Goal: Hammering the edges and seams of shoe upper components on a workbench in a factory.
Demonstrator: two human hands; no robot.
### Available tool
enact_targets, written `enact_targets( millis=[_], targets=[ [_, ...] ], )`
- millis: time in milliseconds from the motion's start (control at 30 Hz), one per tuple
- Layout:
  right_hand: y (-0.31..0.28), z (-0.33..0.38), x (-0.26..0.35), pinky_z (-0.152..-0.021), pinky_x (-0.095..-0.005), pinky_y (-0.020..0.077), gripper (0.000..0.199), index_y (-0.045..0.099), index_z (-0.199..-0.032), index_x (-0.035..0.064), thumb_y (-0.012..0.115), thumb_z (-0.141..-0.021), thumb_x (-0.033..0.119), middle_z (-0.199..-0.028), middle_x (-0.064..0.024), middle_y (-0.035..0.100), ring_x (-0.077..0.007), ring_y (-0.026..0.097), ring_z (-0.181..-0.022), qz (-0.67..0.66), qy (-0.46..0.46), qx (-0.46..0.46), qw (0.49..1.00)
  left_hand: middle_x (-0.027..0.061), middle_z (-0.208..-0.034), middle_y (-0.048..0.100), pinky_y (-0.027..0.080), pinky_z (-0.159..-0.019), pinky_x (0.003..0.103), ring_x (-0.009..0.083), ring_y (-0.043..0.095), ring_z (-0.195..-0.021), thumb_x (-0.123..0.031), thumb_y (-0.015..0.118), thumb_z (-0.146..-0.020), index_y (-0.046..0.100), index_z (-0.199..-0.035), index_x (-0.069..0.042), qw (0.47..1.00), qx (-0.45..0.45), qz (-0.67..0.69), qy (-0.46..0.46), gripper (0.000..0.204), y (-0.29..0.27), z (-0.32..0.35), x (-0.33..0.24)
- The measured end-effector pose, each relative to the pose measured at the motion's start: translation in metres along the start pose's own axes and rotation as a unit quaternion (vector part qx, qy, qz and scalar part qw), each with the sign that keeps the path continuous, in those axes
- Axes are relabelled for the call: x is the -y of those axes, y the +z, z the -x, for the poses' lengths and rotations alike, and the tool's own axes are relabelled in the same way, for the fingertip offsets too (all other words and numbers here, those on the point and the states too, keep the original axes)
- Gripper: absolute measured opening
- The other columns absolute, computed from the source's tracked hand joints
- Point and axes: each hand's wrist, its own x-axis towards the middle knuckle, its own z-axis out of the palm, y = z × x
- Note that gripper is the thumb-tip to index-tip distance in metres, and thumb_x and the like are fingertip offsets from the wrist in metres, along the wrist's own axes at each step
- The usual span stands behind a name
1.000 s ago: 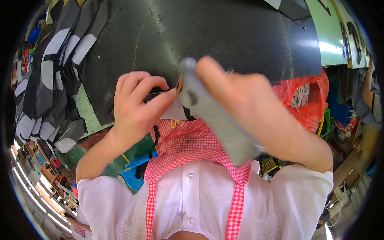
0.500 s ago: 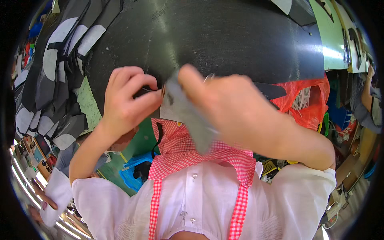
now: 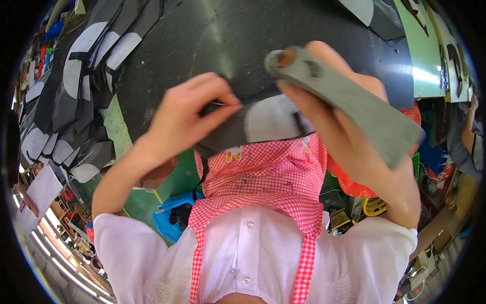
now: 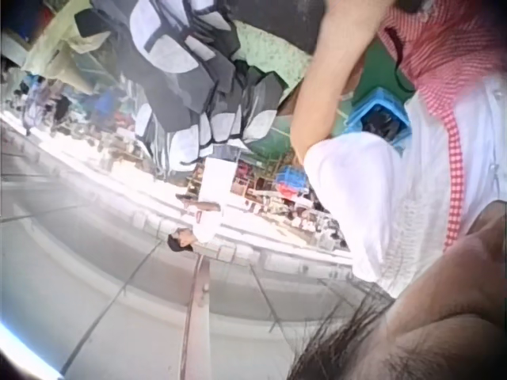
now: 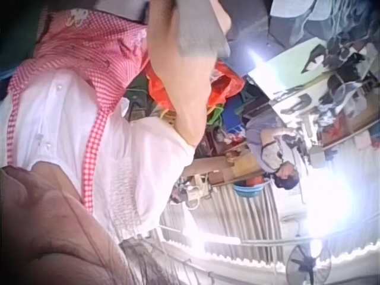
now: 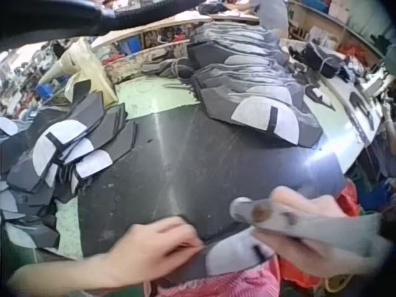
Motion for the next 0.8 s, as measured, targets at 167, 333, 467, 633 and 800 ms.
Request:
enact_targets(
  millis=[167, 333, 467, 633, 800],
  targets=[
    [-0.019, 0.029, -0.003, -0.068, -0.0357, 0.0478, 0.037, 0.061, -0.122, -0.0020, 0.074, -0.090, 0.011, -0.089, -0.0156, 0.065, -0.0284, 0.065, -0.077, -0.037, 0.179, 0.153, 0.971, -0.0003, -0.090, 0.066, 0.050, -0.068, 0.035, 0.0220, 0.063, -0.076, -0.013, 0.079, -0.077, 0.068, -0.091, -0.013, 0.990, 0.020, -0.140, 0.017, 0.018, 0.033, -0.041, -0.027],
    [-0.017, 0.018, -0.005, -0.064, -0.0414, 0.0466, 0.027, 0.060, -0.118, 0.0022, 0.068, -0.093, 0.008, -0.090, -0.0188, 0.062, -0.0376, 0.062, -0.071, -0.048, 0.076, 0.086, 0.992, -0.0041, -0.086, 0.064, 0.044, -0.068, 0.034, 0.0197, 0.058, -0.081, -0.016, 0.084, -0.067, 0.075, -0.087, -0.017, 0.974, -0.014, -0.172, 0.150, 0.022, 0.014, -0.036, -0.007],
    [-0.004, 0.015, -0.010, -0.059, -0.0418, 0.0445, 0.018, 0.060, -0.111, 0.0015, 0.064, -0.095, 0.006, -0.086, -0.0184, 0.054, -0.0379, 0.060, -0.069, -0.062, 0.159, 0.215, 0.962, -0.0051, -0.087, 0.063, 0.042, -0.072, 0.036, 0.0209, 0.057, -0.085, -0.016, 0.084, -0.065, 0.076, -0.089, -0.018, 0.979, 0.046, -0.152, 0.128, 0.025, 0.006, -0.042, -0.007],
    [-0.007, 0.003, -0.006, -0.058, -0.0444, 0.0433, 0.017, 0.055, -0.110, 0.0017, 0.062, -0.097, 0.008, -0.083, -0.0193, 0.054, -0.0431, 0.058, -0.073, -0.099, 0.151, 0.170, 0.969, -0.0043, -0.087, 0.063, 0.042, -0.076, 0.036, 0.0228, 0.057, -0.088, -0.015, 0.084, -0.064, 0.076, -0.089, -0.019, 0.952, 0.031, -0.221, 0.212, 0.026, -0.002, -0.038, -0.003],
    [0.007, 0.005, -0.012, -0.055, -0.0439, 0.0426, 0.019, 0.050, -0.109, 0.0029, 0.063, -0.096, 0.006, -0.073, -0.0200, 0.053, -0.0438, 0.059, -0.068, -0.062, 0.088, 0.153, 0.982, -0.0037, -0.091, 0.063, 0.043, -0.078, 0.037, 0.0229, 0.057, -0.090, -0.015, 0.084, -0.062, 0.075, -0.086, -0.018, 0.990, 0.042, -0.116, 0.074, 0.026, -0.006, -0.039, 0.003]
  ],
)
